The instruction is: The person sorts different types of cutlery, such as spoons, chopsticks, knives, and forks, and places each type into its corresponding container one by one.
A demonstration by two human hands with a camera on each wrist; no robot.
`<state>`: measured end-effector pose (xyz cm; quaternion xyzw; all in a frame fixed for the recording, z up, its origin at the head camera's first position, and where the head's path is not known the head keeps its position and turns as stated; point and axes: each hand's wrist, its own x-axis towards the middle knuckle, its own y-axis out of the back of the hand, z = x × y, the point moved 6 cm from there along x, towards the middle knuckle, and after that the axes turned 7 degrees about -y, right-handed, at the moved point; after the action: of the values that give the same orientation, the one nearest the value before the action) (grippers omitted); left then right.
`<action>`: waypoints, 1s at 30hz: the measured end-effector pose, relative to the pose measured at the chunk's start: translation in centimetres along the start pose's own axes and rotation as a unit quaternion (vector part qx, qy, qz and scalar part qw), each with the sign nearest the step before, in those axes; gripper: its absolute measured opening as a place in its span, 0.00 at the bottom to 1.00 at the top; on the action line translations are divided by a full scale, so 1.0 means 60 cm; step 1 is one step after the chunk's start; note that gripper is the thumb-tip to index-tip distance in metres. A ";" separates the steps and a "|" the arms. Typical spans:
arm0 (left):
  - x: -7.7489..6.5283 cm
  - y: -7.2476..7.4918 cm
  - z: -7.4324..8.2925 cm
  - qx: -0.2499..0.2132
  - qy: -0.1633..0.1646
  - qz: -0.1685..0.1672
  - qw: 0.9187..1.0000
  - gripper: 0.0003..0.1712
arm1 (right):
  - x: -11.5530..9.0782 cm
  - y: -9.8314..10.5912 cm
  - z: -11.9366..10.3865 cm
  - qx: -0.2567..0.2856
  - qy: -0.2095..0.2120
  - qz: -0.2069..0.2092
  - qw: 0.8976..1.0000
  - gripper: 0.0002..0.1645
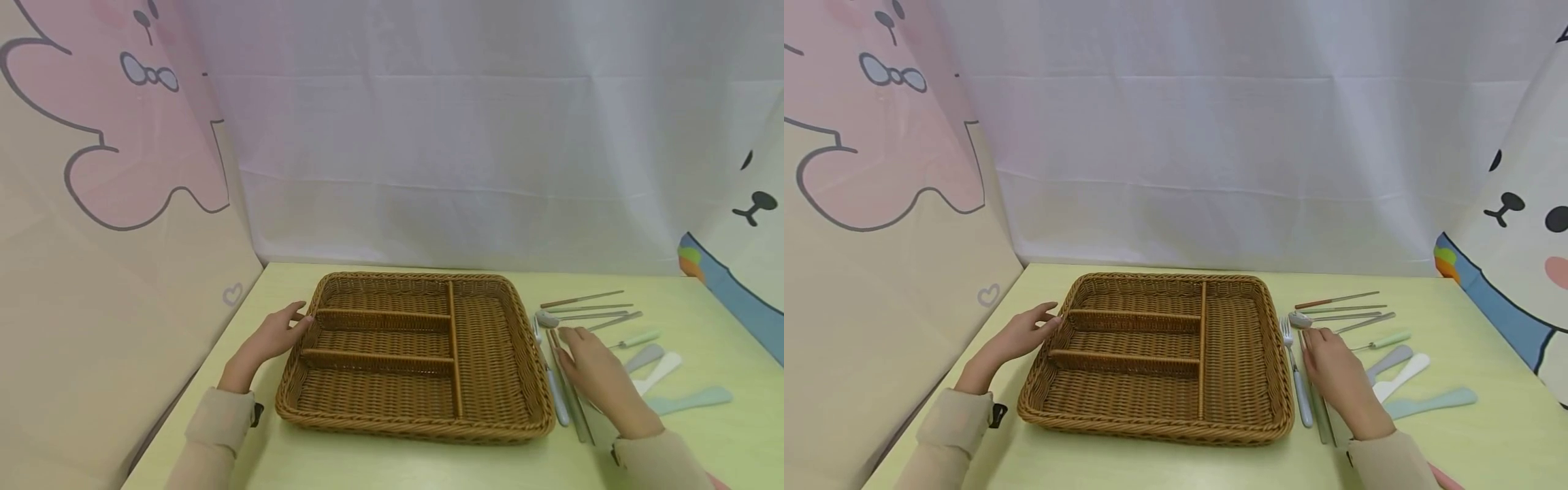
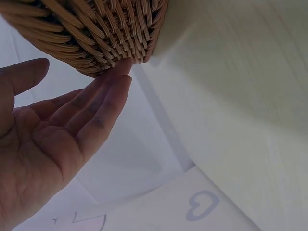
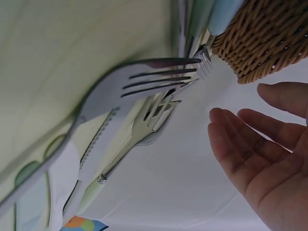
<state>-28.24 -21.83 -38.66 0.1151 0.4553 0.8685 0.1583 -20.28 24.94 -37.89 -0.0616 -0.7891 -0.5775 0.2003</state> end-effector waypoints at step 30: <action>0.034 -0.015 -0.017 0.040 -0.007 -0.011 0.999 0.30 | -0.001 -0.068 -0.010 0.040 -0.035 -0.202 0.978 0.03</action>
<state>-30.29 -21.33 -39.86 0.1222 0.4897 0.8472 0.1657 -21.43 23.08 -41.37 0.0869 -0.8141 -0.5717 0.0541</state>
